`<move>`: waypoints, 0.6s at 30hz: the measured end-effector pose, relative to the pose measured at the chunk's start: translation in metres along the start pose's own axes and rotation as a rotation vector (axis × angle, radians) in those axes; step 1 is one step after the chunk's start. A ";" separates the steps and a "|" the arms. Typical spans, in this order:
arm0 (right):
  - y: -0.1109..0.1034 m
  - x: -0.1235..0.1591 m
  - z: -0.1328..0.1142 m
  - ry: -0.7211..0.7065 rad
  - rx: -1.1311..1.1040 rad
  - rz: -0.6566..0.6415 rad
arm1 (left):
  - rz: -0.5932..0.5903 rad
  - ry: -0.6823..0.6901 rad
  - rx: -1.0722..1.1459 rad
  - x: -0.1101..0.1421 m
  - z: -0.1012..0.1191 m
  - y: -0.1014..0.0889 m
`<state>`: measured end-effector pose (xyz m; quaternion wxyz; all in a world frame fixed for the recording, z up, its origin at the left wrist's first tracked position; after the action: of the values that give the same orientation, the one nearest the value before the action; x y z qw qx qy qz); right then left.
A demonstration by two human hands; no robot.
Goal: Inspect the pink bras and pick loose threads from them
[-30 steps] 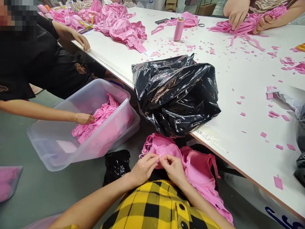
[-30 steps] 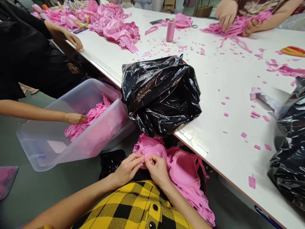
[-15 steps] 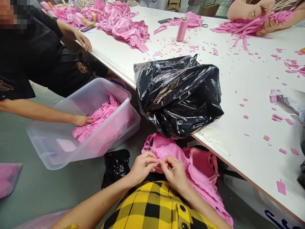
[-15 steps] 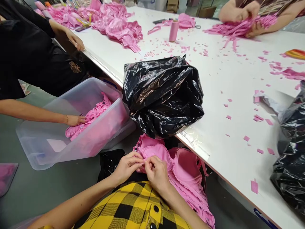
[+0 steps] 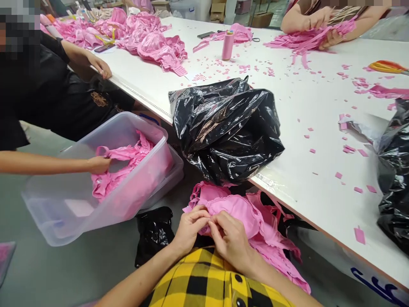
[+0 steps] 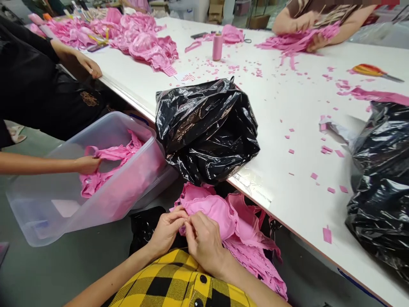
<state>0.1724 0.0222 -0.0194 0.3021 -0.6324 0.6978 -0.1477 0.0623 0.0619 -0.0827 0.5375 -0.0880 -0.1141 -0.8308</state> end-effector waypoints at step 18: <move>-0.042 0.026 0.091 0.348 -0.013 -0.307 | -0.103 -0.115 -0.104 -0.006 -0.015 -0.013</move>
<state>0.2611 0.0068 -0.0711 0.1472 -0.6980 0.6361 -0.2942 0.0526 0.0683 -0.0999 0.4813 -0.1574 -0.1058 -0.8558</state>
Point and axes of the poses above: each hand's wrist, its own x-axis away from the middle knuckle, its own y-axis out of the palm, z = x × y, the point moved 7 cm from there along -x, towards the middle knuckle, and after that the axes turned 3 degrees about y, right-handed, at the moved point
